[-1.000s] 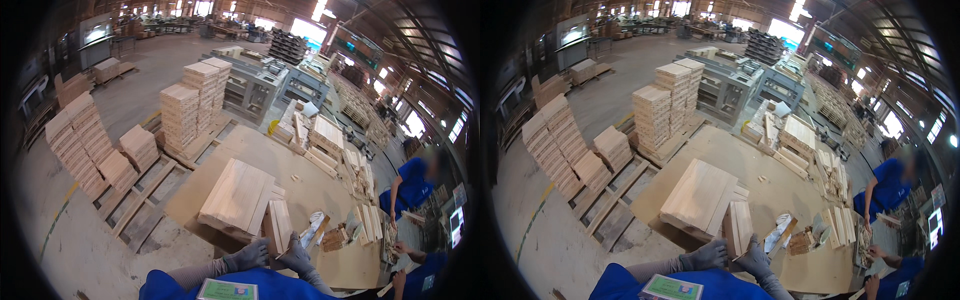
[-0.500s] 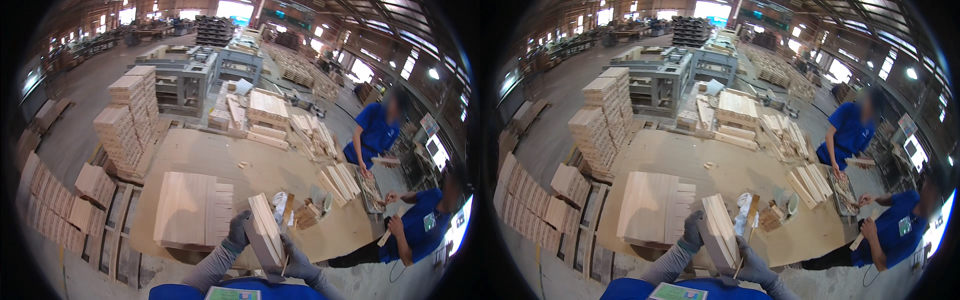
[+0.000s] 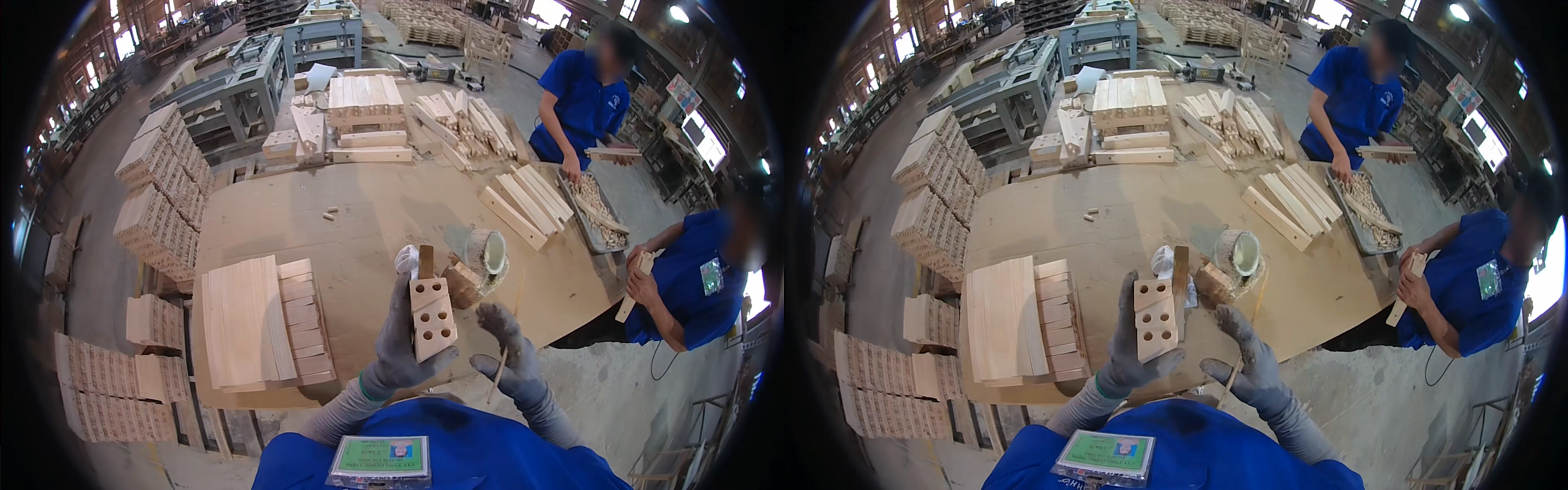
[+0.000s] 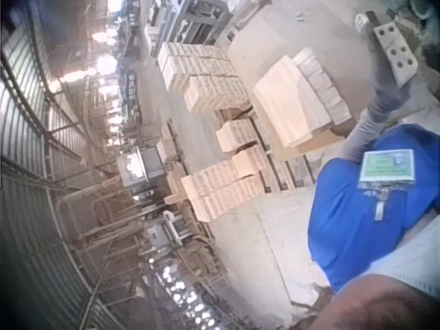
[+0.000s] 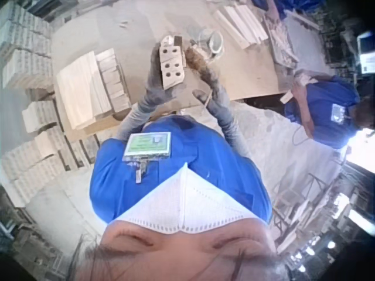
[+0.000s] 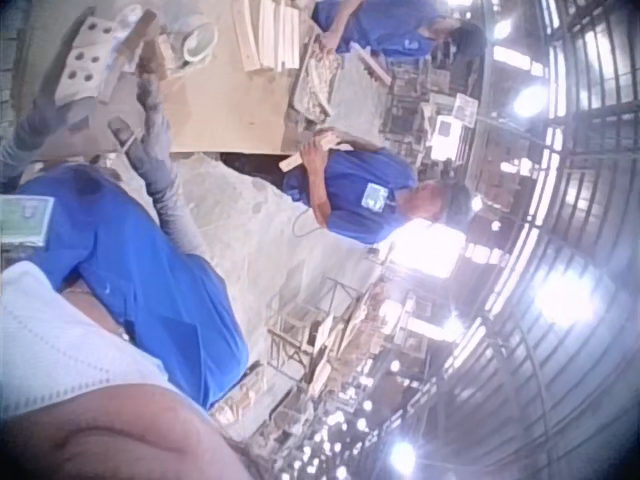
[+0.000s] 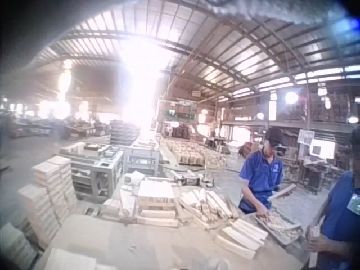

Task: The person applies glue to the holes of small wooden blocks using a thin stick, then places the blocks on a stack. The person repeats this process for multiple blocks in a workshop setting.

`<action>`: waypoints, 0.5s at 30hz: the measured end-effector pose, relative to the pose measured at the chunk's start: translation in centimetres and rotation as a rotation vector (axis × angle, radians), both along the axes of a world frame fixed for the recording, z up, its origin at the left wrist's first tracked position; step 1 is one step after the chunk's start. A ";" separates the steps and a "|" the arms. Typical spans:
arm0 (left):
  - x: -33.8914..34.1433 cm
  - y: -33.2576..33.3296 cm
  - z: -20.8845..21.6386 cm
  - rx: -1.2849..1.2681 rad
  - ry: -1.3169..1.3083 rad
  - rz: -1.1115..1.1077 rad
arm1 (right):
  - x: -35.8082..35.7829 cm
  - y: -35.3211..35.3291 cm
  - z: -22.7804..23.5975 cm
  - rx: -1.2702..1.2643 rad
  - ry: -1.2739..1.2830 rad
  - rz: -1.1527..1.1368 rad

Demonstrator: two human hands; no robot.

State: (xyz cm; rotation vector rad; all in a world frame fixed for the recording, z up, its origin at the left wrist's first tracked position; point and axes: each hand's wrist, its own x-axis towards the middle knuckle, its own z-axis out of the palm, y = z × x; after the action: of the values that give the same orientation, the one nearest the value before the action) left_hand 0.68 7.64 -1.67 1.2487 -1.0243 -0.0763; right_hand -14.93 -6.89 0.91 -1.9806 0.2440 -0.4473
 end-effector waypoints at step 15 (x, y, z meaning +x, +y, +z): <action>-3.5 -5.6 -9.1 0.273 0.054 0.061 | 4.3 -4.9 0.8 -0.646 -0.134 0.456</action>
State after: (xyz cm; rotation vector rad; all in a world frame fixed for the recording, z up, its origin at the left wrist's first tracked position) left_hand -2.85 2.02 -10.77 1.5171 -0.9501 -0.2069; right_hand -10.67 -11.77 1.76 -2.5230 -0.4916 -0.3832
